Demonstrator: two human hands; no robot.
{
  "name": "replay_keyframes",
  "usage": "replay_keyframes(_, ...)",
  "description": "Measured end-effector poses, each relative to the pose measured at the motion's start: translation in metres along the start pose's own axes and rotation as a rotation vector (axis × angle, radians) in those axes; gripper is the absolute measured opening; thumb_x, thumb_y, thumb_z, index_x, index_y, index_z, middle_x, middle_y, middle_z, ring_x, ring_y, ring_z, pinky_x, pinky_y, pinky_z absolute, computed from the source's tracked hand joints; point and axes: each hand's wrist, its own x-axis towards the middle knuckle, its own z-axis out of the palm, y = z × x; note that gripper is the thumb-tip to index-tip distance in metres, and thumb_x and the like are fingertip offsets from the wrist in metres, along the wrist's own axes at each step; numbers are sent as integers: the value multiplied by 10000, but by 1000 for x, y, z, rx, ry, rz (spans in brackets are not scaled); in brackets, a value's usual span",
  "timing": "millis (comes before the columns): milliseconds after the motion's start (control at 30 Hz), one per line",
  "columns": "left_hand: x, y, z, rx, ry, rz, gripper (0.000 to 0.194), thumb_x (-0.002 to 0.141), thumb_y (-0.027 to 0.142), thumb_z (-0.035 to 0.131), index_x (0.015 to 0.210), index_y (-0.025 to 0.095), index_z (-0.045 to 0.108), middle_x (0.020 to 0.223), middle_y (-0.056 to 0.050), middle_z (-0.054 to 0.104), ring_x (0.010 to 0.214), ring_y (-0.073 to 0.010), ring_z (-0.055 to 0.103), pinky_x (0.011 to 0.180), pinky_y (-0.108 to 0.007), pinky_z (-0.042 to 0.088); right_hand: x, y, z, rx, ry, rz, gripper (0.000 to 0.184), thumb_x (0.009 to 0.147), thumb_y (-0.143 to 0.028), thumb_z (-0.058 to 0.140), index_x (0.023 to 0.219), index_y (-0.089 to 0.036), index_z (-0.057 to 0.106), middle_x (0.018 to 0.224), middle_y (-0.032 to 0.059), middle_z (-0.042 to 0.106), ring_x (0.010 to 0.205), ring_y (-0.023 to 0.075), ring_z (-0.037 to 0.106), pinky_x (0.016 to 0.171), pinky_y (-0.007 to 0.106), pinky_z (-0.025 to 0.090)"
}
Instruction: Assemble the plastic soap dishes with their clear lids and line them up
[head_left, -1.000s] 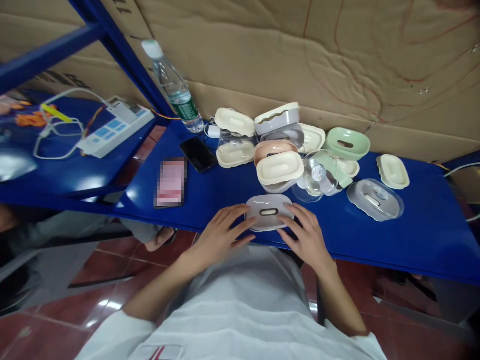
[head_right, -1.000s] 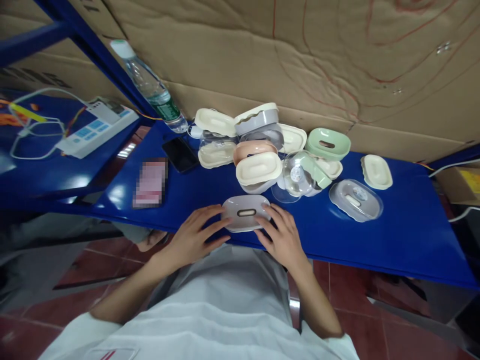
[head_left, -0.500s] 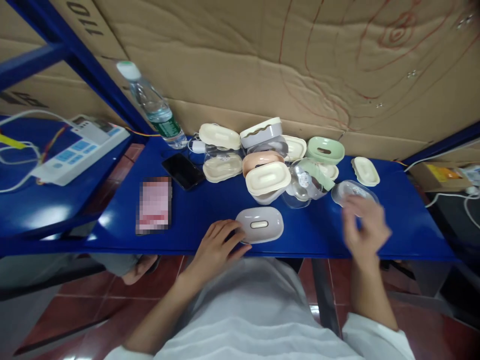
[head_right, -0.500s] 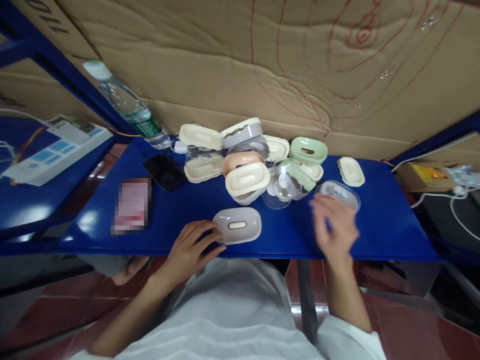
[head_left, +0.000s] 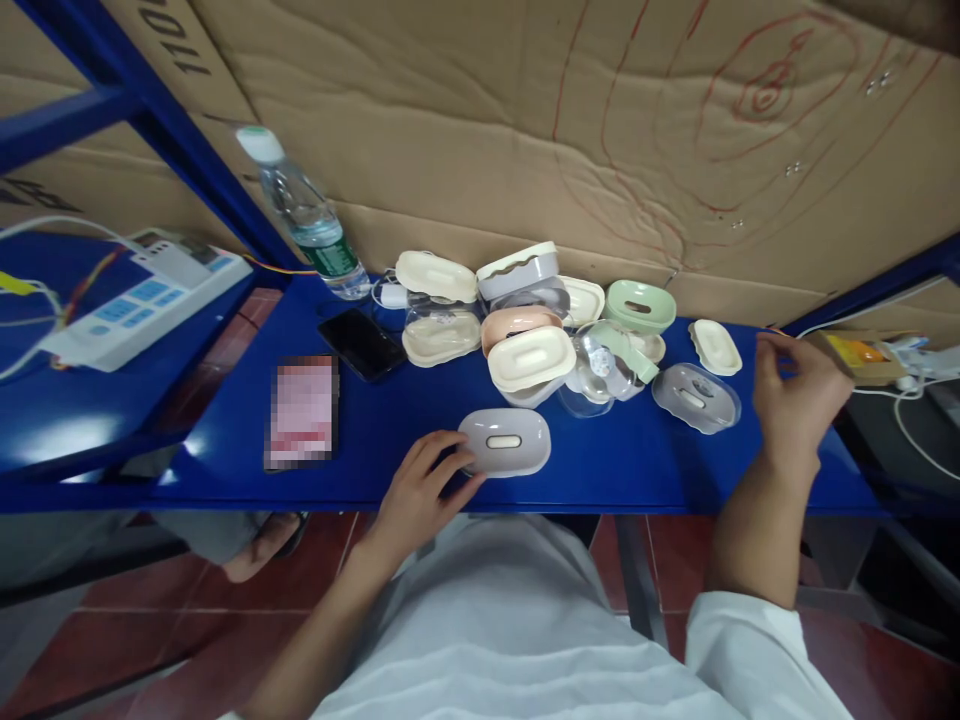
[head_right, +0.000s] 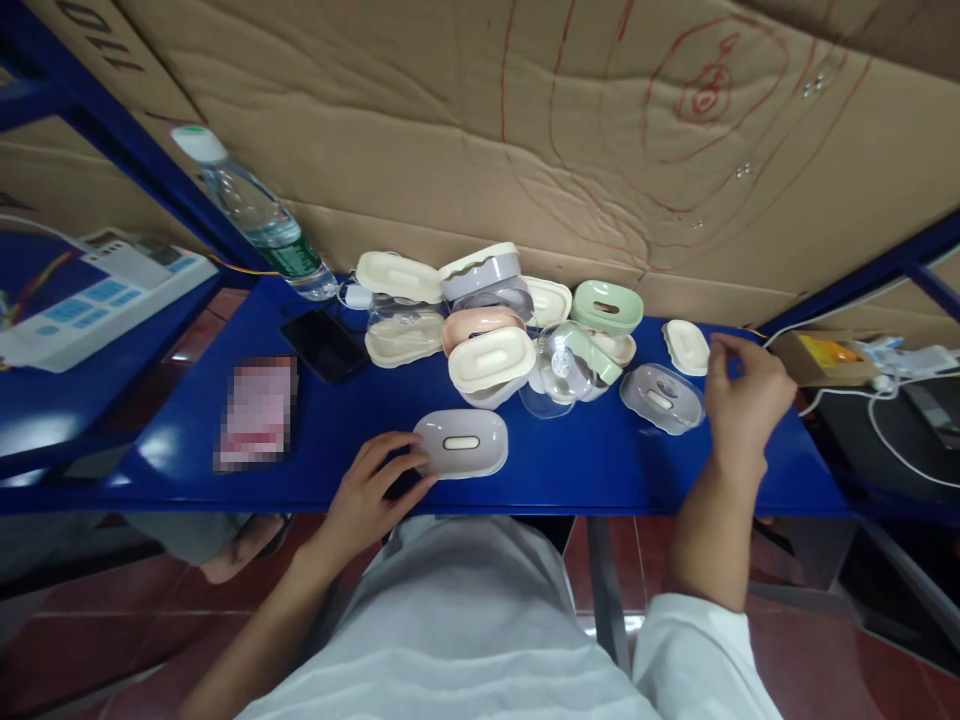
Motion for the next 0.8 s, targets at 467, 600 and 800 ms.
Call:
replay_keyframes(467,4,3,3,43,2,10,103,1023,249,704,1121,225,683,1240,-113,730,1138,-271,714,971,-440,638,-28,-84,52,252,-333,-258,586,1039,-583,575,1413,-150,702,1332,197,767,1217,382,724,1049,536,542)
replay_keyframes(600,4,2,4,35,-12,-2,102,1025,248,701,1121,216,689,1258,-123,725,1159,-273,709,982,-447,635,-41,-93,69,425,-417,-110,528,941,-620,694,1263,-206,757,1254,137,806,1158,353,756,1014,504,582)
replay_keyframes(800,1,1,4,32,-27,54,199,1000,276,756,1178,216,692,1279,-124,722,1186,-279,706,1021,-465,625,-30,-95,63,722,-213,21,495,983,-591,638,1296,-212,701,1204,112,790,1060,272,759,979,465,609)
